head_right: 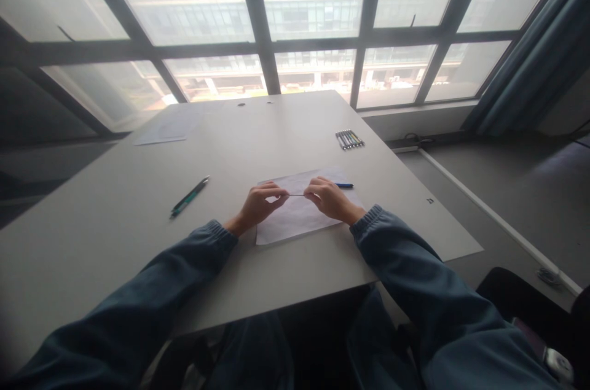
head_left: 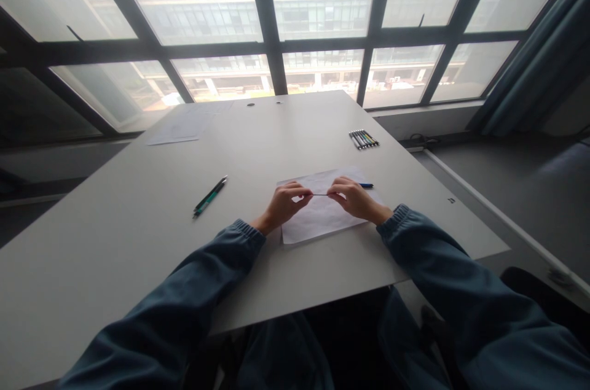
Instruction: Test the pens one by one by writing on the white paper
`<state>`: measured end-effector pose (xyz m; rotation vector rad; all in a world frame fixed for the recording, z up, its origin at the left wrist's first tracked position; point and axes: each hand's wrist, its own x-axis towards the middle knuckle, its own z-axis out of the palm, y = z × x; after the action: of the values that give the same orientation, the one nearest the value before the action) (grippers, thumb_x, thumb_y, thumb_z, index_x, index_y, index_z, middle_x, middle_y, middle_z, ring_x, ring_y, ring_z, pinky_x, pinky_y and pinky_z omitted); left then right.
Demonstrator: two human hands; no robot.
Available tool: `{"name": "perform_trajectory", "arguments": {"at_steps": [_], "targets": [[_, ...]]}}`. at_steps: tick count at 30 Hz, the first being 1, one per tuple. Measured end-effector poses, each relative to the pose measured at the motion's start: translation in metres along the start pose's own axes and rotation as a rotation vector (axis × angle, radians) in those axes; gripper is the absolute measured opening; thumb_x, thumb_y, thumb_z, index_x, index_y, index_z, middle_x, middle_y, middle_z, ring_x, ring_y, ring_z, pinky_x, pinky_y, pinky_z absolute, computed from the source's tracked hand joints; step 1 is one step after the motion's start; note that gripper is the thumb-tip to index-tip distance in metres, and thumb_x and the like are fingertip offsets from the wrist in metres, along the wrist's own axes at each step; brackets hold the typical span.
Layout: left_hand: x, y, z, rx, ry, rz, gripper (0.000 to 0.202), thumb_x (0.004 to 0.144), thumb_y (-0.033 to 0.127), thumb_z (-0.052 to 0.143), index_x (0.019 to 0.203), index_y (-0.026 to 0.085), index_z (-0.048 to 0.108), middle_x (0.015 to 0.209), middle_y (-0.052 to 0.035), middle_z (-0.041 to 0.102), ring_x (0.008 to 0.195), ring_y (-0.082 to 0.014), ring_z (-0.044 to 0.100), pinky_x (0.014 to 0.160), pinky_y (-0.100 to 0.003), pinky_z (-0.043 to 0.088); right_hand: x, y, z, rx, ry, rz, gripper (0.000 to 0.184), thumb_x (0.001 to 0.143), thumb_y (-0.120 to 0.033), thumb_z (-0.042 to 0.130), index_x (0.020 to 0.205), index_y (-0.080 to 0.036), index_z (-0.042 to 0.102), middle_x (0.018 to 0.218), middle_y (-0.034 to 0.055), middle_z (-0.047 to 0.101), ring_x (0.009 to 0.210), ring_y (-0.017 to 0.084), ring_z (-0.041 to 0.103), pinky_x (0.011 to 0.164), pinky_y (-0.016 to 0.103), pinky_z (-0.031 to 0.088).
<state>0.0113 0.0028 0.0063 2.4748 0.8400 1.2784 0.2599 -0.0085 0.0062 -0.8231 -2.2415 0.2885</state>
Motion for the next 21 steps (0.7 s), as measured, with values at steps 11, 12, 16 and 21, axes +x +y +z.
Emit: {"name": "perform_trajectory", "arguments": {"at_steps": [11,12,16,21], "targets": [[0.000,-0.005,-0.007,0.037,0.111,-0.139,0.014,0.091,0.028,0.066,0.086,0.020,0.076,0.078,-0.0039,0.071,0.072,-0.0153,0.064,0.070,-0.028,0.053,-0.009,0.050,-0.027,-0.265,0.170,0.349,0.015,0.090,-0.019,0.064,0.099,-0.019,0.076,0.094,0.0087,0.071,0.094,0.026,0.061,0.094,0.043,0.046],[0.000,-0.005,-0.007,0.042,0.114,-0.146,0.014,0.091,0.028,0.066,0.086,0.020,0.076,0.078,-0.0038,0.071,0.073,-0.0153,0.064,0.070,-0.028,0.053,-0.011,0.055,-0.028,-0.292,0.136,0.388,0.013,0.089,-0.020,0.066,0.097,-0.019,0.077,0.095,0.0091,0.071,0.095,0.027,0.061,0.094,0.043,0.046],[0.001,-0.006,-0.008,0.064,0.119,-0.153,0.013,0.091,0.027,0.066,0.086,0.020,0.076,0.077,-0.0033,0.070,0.073,-0.0153,0.063,0.071,-0.028,0.053,-0.016,0.060,-0.029,-0.357,0.023,0.473,0.012,0.087,-0.023,0.072,0.096,-0.019,0.077,0.098,0.0104,0.071,0.098,0.027,0.062,0.091,0.041,0.046],[0.000,-0.008,-0.007,0.078,0.124,-0.159,0.013,0.091,0.027,0.066,0.086,0.020,0.076,0.078,-0.0029,0.071,0.073,-0.0154,0.064,0.071,-0.028,0.052,-0.015,0.055,-0.025,-0.387,-0.029,0.488,0.005,0.084,-0.020,0.075,0.088,-0.020,0.077,0.090,0.0086,0.071,0.092,0.026,0.062,0.085,0.037,0.045]]}}
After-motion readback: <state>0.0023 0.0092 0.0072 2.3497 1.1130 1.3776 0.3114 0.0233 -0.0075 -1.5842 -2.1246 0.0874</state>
